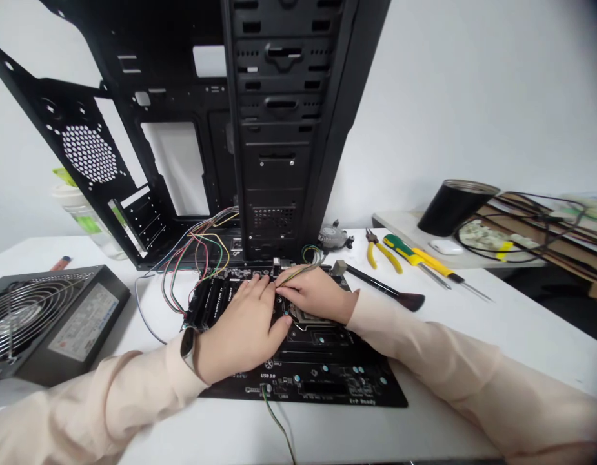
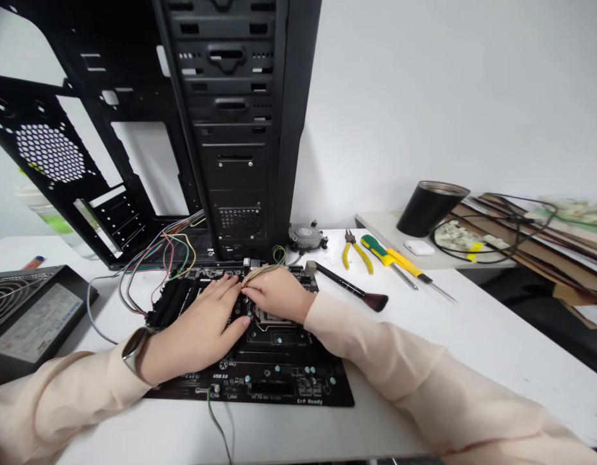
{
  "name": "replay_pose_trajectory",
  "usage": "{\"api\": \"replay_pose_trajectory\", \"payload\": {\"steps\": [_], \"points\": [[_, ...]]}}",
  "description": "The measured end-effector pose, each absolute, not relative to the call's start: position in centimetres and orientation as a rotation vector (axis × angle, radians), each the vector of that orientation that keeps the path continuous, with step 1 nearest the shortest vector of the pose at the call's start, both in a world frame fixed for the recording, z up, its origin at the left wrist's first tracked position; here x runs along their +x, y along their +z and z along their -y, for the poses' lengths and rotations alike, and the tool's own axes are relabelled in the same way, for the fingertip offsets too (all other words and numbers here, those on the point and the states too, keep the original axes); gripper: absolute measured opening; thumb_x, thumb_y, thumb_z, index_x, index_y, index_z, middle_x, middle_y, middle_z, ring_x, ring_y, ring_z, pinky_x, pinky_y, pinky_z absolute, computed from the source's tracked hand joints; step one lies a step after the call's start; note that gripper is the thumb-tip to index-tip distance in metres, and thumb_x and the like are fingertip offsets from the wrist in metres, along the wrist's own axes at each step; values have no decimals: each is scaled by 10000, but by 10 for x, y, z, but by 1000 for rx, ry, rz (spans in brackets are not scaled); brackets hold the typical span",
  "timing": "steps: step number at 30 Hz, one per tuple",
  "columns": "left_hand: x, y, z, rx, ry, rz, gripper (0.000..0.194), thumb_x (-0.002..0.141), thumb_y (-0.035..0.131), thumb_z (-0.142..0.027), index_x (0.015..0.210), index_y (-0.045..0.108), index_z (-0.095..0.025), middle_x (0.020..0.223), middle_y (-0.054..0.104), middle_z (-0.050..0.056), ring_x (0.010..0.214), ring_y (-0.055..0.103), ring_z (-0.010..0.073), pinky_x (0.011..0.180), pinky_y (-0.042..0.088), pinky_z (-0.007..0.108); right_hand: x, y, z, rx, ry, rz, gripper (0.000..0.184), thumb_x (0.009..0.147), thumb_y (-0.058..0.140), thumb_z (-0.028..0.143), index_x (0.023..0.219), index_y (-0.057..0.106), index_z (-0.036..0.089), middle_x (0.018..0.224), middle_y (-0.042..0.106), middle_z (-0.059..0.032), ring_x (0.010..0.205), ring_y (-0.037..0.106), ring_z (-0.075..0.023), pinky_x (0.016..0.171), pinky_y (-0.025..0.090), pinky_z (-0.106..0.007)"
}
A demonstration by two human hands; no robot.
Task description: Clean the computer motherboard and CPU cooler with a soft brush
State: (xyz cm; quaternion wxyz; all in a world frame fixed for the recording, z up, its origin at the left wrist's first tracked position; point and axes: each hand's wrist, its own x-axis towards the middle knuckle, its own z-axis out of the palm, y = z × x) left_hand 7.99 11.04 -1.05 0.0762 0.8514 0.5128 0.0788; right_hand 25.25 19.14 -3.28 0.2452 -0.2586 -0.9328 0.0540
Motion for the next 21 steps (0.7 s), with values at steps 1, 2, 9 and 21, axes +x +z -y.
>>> {"api": "replay_pose_trajectory", "payload": {"steps": [1, 2, 9, 21], "points": [[80, -10, -110, 2553, 232, -1538, 648, 952, 390, -400, 1441, 381, 25, 1526, 334, 245, 1451, 262, 356, 1196, 244, 516, 253, -34, -192, -670, 146, 2522, 219, 908, 545, 165, 863, 758, 139, 951, 771, -73, 897, 709, -178, 890, 536, -310], [80, -10, -110, 2554, 228, -1539, 646, 952, 390, -398, 1440, 383, 24, 1526, 334, 244, 1451, 263, 356, 1194, 246, 518, 253, -36, -193, -638, 136, 2500, 218, 906, 547, 162, 859, 759, 139, 946, 772, -71, 886, 712, -178, 880, 545, -309], [80, -11, -111, 2554, 207, -1545, 654, 958, 373, -386, 1458, 357, 37, 1533, 323, 244, 1452, 260, 356, 1204, 215, 493, 254, -39, -195, -529, 27, 2443, 222, 901, 550, 150, 823, 758, 155, 874, 773, -50, 806, 720, -162, 784, 579, -287], [78, -11, -113, 2582, 146, -1476, 714, 981, 313, -448, 1497, 252, 42, 1572, 210, 247, 1478, 187, 328, 1215, 178, 468, 257, -42, -196, -507, 1, 2474, 243, 918, 519, 138, 874, 758, 130, 946, 769, -89, 834, 723, -187, 788, 589, -314]]}}
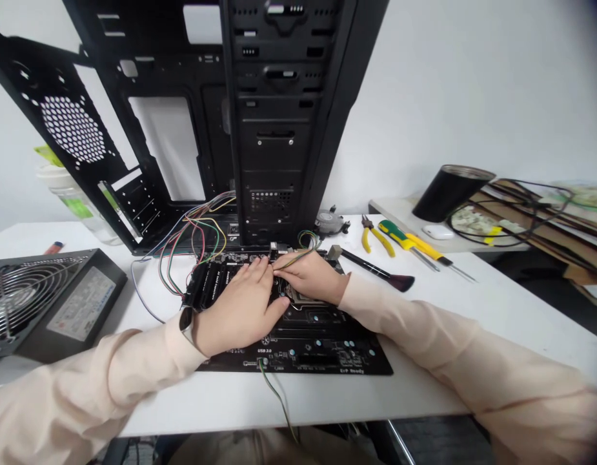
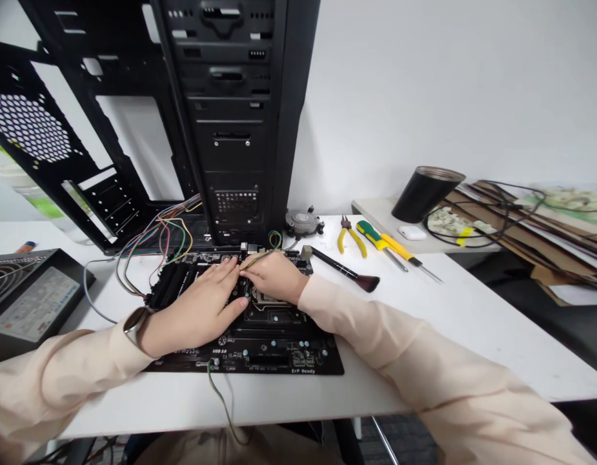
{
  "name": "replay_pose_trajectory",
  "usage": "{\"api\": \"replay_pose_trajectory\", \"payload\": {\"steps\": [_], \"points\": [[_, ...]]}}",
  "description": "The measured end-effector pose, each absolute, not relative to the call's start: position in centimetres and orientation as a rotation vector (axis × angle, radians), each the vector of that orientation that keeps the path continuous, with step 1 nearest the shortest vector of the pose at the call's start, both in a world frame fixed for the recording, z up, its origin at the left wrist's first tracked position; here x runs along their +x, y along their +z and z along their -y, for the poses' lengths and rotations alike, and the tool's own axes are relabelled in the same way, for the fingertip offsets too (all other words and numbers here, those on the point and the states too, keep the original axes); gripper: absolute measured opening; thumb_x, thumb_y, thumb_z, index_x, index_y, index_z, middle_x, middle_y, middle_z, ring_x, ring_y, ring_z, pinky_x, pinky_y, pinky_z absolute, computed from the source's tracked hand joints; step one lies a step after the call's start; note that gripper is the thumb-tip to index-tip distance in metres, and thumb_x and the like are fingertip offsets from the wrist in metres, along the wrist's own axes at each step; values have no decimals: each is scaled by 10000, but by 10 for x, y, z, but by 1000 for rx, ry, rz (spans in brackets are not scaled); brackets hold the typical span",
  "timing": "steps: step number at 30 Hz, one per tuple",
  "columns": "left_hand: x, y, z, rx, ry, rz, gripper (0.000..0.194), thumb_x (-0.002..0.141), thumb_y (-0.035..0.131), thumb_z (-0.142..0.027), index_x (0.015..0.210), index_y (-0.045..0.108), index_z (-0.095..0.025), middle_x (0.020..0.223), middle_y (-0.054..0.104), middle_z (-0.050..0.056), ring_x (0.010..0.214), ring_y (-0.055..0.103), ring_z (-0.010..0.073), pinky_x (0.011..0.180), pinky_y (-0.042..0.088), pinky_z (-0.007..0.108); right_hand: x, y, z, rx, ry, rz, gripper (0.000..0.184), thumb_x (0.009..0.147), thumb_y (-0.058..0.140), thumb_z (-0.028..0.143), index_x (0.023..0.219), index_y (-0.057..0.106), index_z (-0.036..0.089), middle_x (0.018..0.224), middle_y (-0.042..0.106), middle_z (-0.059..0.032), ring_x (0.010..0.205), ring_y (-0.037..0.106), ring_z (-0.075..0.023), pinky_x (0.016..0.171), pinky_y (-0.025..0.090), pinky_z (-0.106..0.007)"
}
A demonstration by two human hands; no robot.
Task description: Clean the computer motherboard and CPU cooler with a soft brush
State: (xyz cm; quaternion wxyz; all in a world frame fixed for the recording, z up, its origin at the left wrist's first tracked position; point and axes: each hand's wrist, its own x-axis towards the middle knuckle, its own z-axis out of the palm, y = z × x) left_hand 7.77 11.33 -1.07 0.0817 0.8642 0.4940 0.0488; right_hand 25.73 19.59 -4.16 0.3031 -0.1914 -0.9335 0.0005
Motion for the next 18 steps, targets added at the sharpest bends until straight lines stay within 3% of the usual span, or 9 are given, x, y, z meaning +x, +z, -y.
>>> {"api": "replay_pose_trajectory", "payload": {"steps": [18], "points": [[76, -12, -115, 2619, 131, -1430, 708, 979, 300, -434, 1486, 256, 58, 1566, 218, 264, 1477, 181, 346, 1200, 186, 513, 257, -41, -196, -482, 43, 2433, 268, 928, 493, 154, 838, 746, 140, 915, 768, -92, 835, 722, -191, 794, 594, -331]]}}
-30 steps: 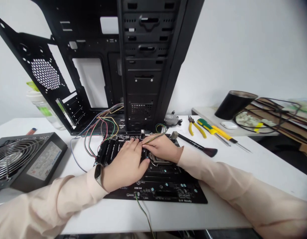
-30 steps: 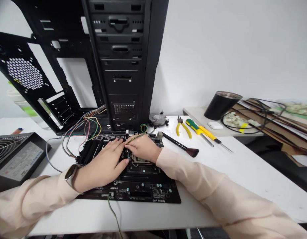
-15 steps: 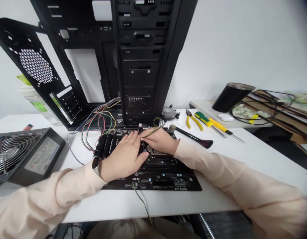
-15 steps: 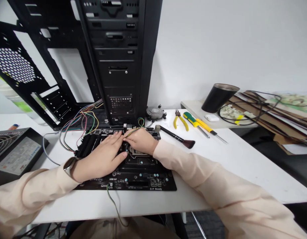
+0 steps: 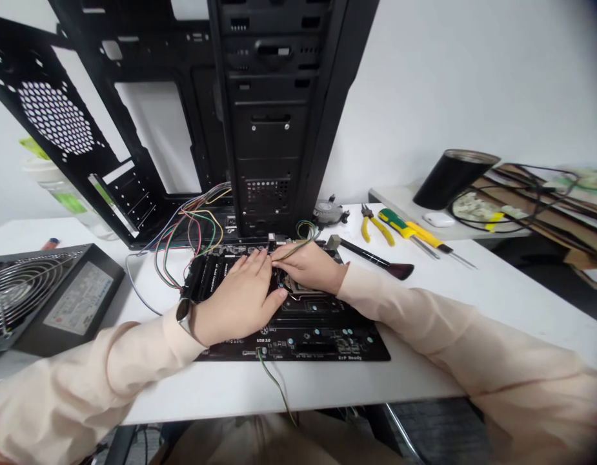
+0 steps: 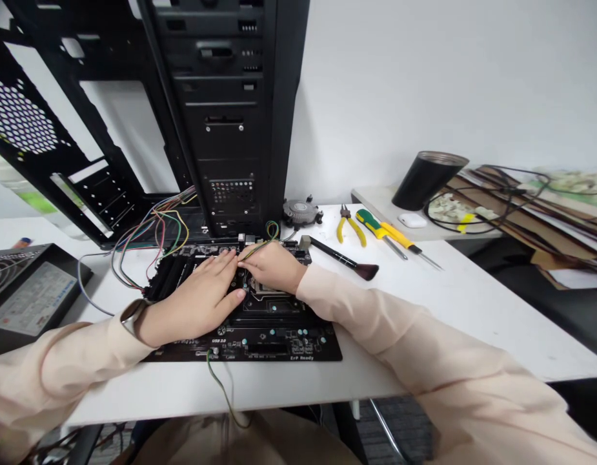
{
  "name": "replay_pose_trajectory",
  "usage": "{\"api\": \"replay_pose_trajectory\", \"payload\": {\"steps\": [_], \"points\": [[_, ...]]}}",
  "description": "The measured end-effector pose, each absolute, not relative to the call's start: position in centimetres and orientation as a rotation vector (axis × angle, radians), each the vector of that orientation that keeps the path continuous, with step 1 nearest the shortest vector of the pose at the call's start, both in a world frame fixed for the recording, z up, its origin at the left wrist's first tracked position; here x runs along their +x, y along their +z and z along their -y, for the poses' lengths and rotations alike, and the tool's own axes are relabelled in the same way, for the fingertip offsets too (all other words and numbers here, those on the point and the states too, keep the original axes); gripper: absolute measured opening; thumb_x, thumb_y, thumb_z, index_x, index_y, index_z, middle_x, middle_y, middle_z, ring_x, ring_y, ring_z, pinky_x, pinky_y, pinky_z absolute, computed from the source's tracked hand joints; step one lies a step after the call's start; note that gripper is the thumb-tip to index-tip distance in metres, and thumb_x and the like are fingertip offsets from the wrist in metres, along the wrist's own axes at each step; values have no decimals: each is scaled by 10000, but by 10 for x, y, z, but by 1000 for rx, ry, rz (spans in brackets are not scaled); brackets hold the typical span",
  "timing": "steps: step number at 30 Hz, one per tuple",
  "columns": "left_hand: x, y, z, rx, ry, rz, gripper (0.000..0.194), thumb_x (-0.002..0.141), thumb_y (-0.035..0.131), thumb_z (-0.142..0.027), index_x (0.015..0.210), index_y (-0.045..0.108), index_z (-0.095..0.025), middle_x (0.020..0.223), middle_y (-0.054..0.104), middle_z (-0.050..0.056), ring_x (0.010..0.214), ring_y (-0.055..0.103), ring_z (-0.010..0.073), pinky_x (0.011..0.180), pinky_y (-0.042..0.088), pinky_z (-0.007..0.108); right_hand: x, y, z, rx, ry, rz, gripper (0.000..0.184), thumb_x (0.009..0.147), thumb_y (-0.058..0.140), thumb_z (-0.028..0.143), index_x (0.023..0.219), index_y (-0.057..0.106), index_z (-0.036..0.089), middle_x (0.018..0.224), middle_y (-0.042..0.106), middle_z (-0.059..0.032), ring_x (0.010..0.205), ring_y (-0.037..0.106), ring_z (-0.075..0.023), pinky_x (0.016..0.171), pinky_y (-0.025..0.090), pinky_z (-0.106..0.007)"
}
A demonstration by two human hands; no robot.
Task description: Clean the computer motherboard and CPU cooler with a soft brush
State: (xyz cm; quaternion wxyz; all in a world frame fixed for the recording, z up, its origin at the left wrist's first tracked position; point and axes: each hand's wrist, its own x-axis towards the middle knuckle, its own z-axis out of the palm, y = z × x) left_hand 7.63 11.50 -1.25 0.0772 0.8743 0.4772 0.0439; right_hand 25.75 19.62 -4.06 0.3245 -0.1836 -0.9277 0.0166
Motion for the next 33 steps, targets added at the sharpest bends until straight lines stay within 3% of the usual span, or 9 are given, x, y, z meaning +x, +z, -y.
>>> {"api": "replay_pose_trajectory", "payload": {"steps": [3, 8, 12, 19, 22, 27, 30, 33], "points": [[76, -11, -115, 2633, 156, -1391, 693, 975, 306, -407, 1499, 218, 39, 1583, 175, 251, 1489, 148, 324, 1199, 180, 523, 256, -38, -194, -515, 112, 2293, 303, 930, 478, 160, 754, 724, 171, 861, 767, -64, 838, 718, -168, 799, 592, -305], [75, -11, -114, 2621, 189, -1387, 681, 970, 303, -395, 1482, 245, 50, 1572, 213, 259, 1481, 182, 331, 1198, 182, 529, 253, -36, -192, -613, 174, 2270, 222, 892, 509, 165, 814, 717, 156, 857, 764, -81, 830, 717, -188, 827, 577, -332], [75, -10, -114, 2608, 239, -1401, 684, 960, 329, -389, 1490, 225, 31, 1568, 238, 248, 1469, 220, 340, 1190, 219, 532, 252, -31, -190, -677, 235, 2217, 198, 884, 525, 199, 756, 670, 159, 793, 740, -72, 743, 703, -178, 748, 570, -316], [72, -9, -110, 2570, 478, -1444, 685, 945, 333, -345, 1503, 154, 11, 1566, 248, 249, 1462, 228, 364, 1182, 200, 597, 269, 5, -177, -819, 810, 1935, 56, 847, 537, 233, 860, 562, 184, 744, 647, -2, 692, 677, -142, 670, 554, -266], [70, -11, -108, 2573, 686, -1427, 641, 936, 345, -306, 1492, 205, -18, 1536, 328, 233, 1434, 300, 357, 1174, 231, 596, 279, 15, -172, -908, 722, 2044, 147, 888, 466, 227, 933, 595, 175, 673, 619, 9, 645, 627, -140, 639, 519, -266], [70, -6, -108, 2398, 905, -1262, 527, 910, 433, -301, 1385, 413, -73, 1399, 505, 202, 1301, 482, 297, 1110, 383, 495, 282, 12, -162, -809, 322, 2347, 250, 932, 427, 200, 984, 669, 176, 904, 690, -65, 847, 634, -172, 773, 492, -295], [74, 1, -107, 2122, 901, -1203, 377, 849, 527, -312, 1177, 575, -134, 1156, 643, 127, 1075, 606, 249, 984, 475, 433, 278, 12, -154, -708, 259, 2468, 197, 939, 475, 201, 893, 664, 174, 802, 664, -39, 754, 599, -143, 710, 457, -253], [79, 6, -107, 1830, 839, -1083, 284, 830, 549, -346, 1018, 610, -142, 941, 659, 70, 859, 616, 186, 804, 510, 333, 275, 15, -146, -717, 224, 2468, 189, 917, 522, 187, 736, 578, 181, 680, 596, 3, 647, 531, -119, 650, 414, -235]]}}
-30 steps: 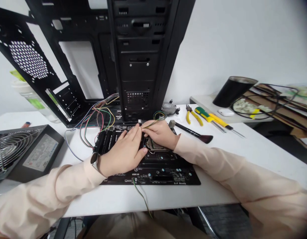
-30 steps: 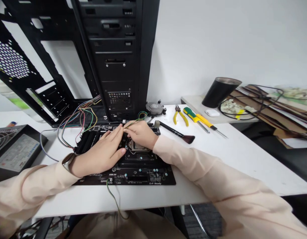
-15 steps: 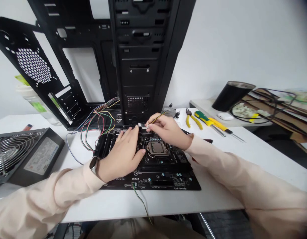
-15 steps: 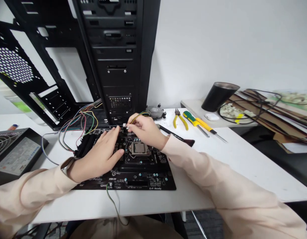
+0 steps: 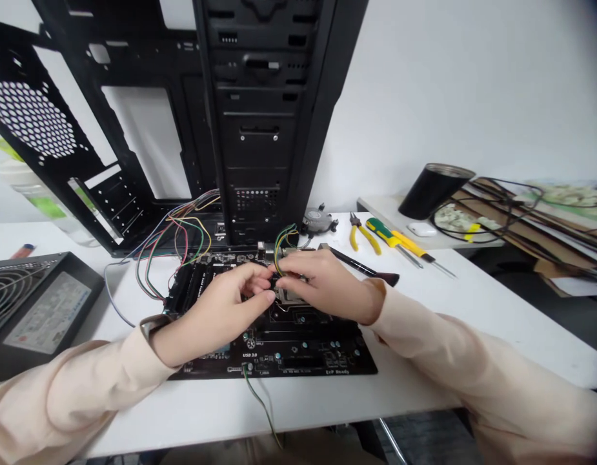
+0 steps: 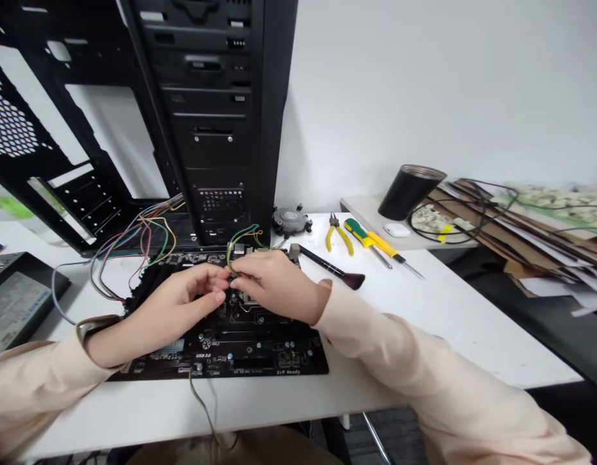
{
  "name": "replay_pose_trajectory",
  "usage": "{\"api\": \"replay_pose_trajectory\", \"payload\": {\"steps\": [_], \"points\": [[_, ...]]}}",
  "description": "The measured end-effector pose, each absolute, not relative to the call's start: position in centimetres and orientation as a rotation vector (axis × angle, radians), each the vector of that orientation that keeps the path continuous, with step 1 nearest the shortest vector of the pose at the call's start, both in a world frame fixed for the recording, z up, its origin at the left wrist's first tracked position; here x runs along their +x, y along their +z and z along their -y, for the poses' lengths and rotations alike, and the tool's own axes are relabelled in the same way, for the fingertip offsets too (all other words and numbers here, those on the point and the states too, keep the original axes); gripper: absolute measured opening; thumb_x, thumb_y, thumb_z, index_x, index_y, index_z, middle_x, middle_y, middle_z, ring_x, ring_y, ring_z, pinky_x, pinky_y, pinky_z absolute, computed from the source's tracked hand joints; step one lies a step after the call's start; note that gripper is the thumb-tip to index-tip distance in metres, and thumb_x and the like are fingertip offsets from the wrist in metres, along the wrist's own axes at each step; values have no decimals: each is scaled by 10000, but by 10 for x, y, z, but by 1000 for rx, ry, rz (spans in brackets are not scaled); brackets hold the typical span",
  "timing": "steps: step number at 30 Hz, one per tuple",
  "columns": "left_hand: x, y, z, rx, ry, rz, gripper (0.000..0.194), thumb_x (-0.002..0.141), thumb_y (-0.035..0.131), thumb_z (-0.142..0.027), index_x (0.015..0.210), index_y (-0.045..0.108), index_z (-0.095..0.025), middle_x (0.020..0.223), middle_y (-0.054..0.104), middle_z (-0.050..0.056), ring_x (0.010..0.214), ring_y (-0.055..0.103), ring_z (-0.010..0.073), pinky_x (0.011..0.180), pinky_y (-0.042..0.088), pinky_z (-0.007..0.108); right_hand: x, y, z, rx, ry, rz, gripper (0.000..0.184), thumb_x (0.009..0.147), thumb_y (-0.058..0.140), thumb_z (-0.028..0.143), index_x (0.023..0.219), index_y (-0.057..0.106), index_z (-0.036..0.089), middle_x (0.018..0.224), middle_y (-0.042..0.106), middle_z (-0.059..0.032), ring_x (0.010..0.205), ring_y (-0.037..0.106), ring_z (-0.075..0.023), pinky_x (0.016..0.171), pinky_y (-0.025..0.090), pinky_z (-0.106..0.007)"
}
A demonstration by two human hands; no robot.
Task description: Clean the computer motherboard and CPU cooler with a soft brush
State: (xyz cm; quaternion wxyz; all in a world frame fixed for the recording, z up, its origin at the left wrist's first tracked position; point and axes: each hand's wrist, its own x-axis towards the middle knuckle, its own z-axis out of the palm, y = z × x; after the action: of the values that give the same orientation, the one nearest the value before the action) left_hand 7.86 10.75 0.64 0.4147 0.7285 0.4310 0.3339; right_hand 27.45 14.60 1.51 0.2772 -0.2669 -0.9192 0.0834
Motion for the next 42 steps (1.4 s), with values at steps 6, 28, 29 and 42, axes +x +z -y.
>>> {"api": "replay_pose_trajectory", "payload": {"steps": [6, 28, 29, 42], "points": [[84, 1, -118, 1679, 829, -954, 253, 815, 564, -398, 712, 550, -167, 653, 546, -17, 612, 483, 114, 583, 398, 236, 269, 15, -137, -744, 260, 2610, 131, 939, 435, 153, 854, 526, 191, 777, 639, -13, 693, 581, -134, 641, 410, -247], [87, -13, -121, 1064, 924, -842, 476, 667, 799, -552, 742, 550, -153, 546, 588, -38, 499, 552, 77, 545, 439, 208, 363, 26, -194, -2074, -146, 2549, 356, 893, 436, 436, 714, 625, 192, 761, 684, -93, 715, 625, -218, 599, 384, -305], [87, -13, -121, 1041, 936, -837, 477, 657, 811, -545, 747, 558, -151, 540, 583, -43, 499, 551, 75, 542, 435, 204, 367, 25, -195, -2123, -15, 2557, 352, 891, 444, 437, 705, 614, 191, 751, 683, -87, 702, 626, -208, 604, 397, -301], [85, -12, -123, 860, 964, -773, 278, 779, 792, -300, 891, 608, -126, 628, 586, -50, 526, 574, 62, 577, 487, 205, 388, 35, -190, -1795, 496, 2274, 396, 843, 503, 485, 564, 522, 204, 563, 544, -18, 565, 505, -153, 567, 367, -299]]}}
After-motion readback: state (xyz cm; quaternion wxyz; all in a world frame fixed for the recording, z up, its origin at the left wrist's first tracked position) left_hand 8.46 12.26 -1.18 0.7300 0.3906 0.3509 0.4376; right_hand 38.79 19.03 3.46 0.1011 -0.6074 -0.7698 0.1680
